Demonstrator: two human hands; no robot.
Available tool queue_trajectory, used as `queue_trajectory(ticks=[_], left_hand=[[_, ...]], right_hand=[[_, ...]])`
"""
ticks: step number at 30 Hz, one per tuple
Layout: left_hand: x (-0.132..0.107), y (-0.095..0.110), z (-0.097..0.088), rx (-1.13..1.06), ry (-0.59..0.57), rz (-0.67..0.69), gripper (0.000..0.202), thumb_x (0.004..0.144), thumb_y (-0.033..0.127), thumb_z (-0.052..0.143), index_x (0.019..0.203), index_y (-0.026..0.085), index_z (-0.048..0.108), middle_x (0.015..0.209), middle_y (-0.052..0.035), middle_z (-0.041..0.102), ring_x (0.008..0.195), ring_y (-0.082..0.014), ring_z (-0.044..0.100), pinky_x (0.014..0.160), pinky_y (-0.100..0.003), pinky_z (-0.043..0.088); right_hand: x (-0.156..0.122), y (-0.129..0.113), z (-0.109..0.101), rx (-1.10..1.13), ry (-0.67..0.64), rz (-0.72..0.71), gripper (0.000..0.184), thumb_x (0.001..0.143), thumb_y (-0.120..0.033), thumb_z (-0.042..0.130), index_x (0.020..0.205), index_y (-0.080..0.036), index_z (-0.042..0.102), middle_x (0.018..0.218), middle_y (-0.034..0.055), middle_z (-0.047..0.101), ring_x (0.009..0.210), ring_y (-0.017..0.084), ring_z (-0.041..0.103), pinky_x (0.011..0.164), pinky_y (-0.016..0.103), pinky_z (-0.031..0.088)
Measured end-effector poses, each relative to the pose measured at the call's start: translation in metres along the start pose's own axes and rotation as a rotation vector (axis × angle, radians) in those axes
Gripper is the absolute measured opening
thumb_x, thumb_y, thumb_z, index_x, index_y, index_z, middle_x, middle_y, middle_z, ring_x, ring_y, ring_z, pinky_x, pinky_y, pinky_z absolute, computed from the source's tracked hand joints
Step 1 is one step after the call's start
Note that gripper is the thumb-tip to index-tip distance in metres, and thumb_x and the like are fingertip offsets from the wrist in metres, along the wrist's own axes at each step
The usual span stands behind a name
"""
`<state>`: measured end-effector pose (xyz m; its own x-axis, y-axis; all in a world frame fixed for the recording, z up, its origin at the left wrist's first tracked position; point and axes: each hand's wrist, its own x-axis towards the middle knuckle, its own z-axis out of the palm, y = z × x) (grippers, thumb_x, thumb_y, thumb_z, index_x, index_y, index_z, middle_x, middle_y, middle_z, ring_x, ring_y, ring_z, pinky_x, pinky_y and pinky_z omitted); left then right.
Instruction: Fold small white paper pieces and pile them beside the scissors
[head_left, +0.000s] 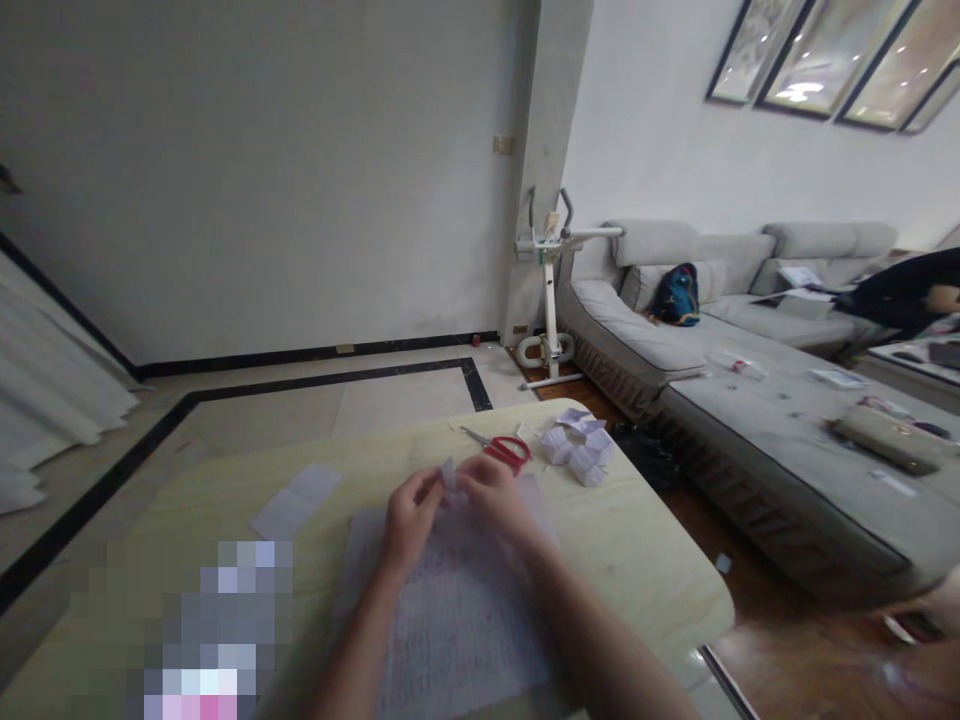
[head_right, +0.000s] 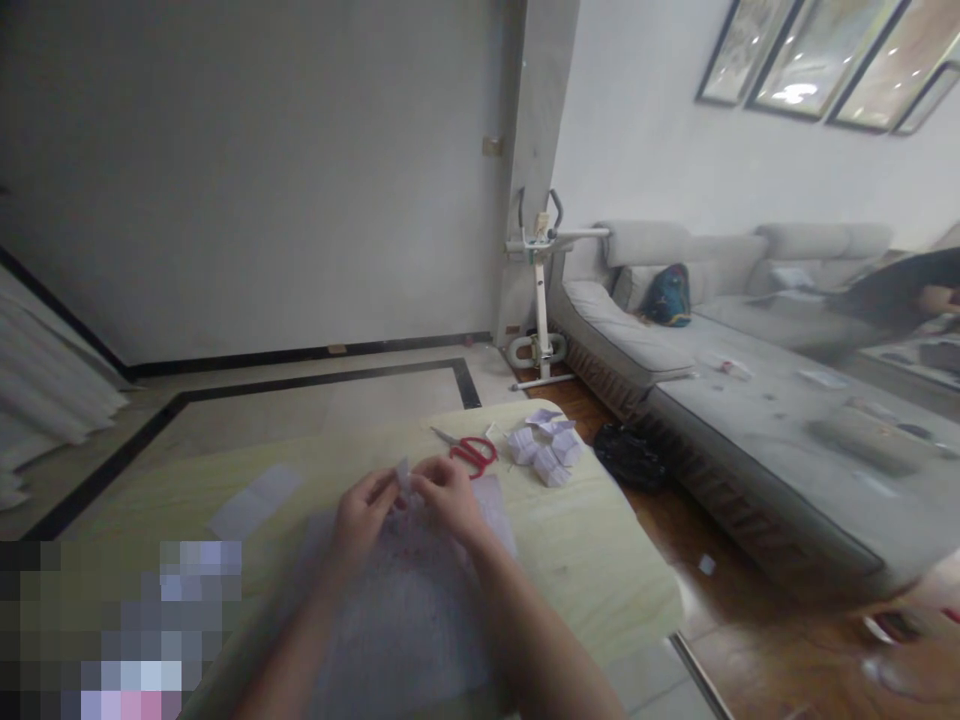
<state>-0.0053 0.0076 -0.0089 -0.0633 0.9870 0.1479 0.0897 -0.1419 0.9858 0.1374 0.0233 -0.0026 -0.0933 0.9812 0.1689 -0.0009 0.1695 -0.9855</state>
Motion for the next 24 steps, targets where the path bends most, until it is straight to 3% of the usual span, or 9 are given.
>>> queue_trajectory(ticks=[4, 11, 16, 19, 21, 24], left_hand=[[-0.001, 0.000, 0.001, -0.030, 0.022, -0.013, 0.025, 0.076, 0.031, 0.062, 0.096, 0.015, 0.062, 0.078, -0.0033, 0.068, 0.061, -0.0138, 0.061, 0.058, -0.022, 0.048], [0.000, 0.001, 0.003, -0.045, -0.033, -0.018, 0.022, 0.074, 0.031, 0.062, 0.087, 0.014, 0.063, 0.080, -0.0056, 0.069, 0.063, -0.0158, 0.063, 0.058, -0.024, 0.049], [0.000, 0.000, 0.004, 0.020, 0.001, -0.005, 0.026, 0.079, 0.038, 0.056, 0.091, 0.015, 0.061, 0.080, -0.0050, 0.068, 0.060, -0.0145, 0.062, 0.056, -0.024, 0.048], [0.000, 0.000, 0.004, 0.089, 0.039, -0.008, 0.028, 0.082, 0.041, 0.050, 0.086, 0.015, 0.061, 0.073, -0.0036, 0.066, 0.055, -0.0135, 0.059, 0.051, -0.023, 0.045], [0.001, -0.001, 0.006, 0.119, 0.047, -0.004, 0.029, 0.082, 0.042, 0.049, 0.085, 0.016, 0.061, 0.069, -0.0026, 0.065, 0.054, -0.0134, 0.058, 0.048, -0.022, 0.043], [0.000, -0.001, 0.008, 0.136, 0.030, 0.022, 0.028, 0.083, 0.042, 0.048, 0.083, 0.017, 0.060, 0.066, -0.0011, 0.063, 0.054, -0.0132, 0.057, 0.049, -0.022, 0.043]], right_hand=[[0.001, 0.002, 0.000, 0.051, 0.015, 0.032, 0.005, 0.068, -0.020, 0.063, 0.066, -0.017, 0.059, 0.065, -0.0015, 0.057, 0.061, 0.012, 0.052, 0.058, 0.023, 0.040], [-0.003, 0.004, 0.000, 0.200, -0.076, 0.249, 0.007, 0.071, -0.024, 0.060, 0.070, -0.019, 0.056, 0.052, -0.0061, 0.044, 0.042, 0.008, 0.038, 0.042, 0.021, 0.026], [0.002, -0.012, -0.010, 0.072, -0.019, 0.162, 0.012, 0.070, -0.027, 0.062, 0.065, -0.017, 0.058, 0.056, -0.0035, 0.049, 0.049, 0.009, 0.042, 0.048, 0.022, 0.030], [0.009, -0.033, -0.046, -0.029, 0.039, 0.055, 0.019, 0.071, -0.034, 0.062, 0.066, -0.016, 0.059, 0.060, -0.0014, 0.053, 0.056, 0.011, 0.046, 0.054, 0.022, 0.034], [0.009, -0.043, -0.083, -0.163, 0.097, -0.013, 0.021, 0.068, -0.036, 0.064, 0.069, -0.016, 0.062, 0.067, 0.0007, 0.059, 0.064, 0.014, 0.051, 0.061, 0.024, 0.038], [-0.001, -0.045, -0.142, -0.398, 0.205, 0.017, 0.025, 0.066, -0.039, 0.065, 0.067, -0.015, 0.064, 0.067, 0.0020, 0.061, 0.065, 0.016, 0.053, 0.062, 0.026, 0.038]])
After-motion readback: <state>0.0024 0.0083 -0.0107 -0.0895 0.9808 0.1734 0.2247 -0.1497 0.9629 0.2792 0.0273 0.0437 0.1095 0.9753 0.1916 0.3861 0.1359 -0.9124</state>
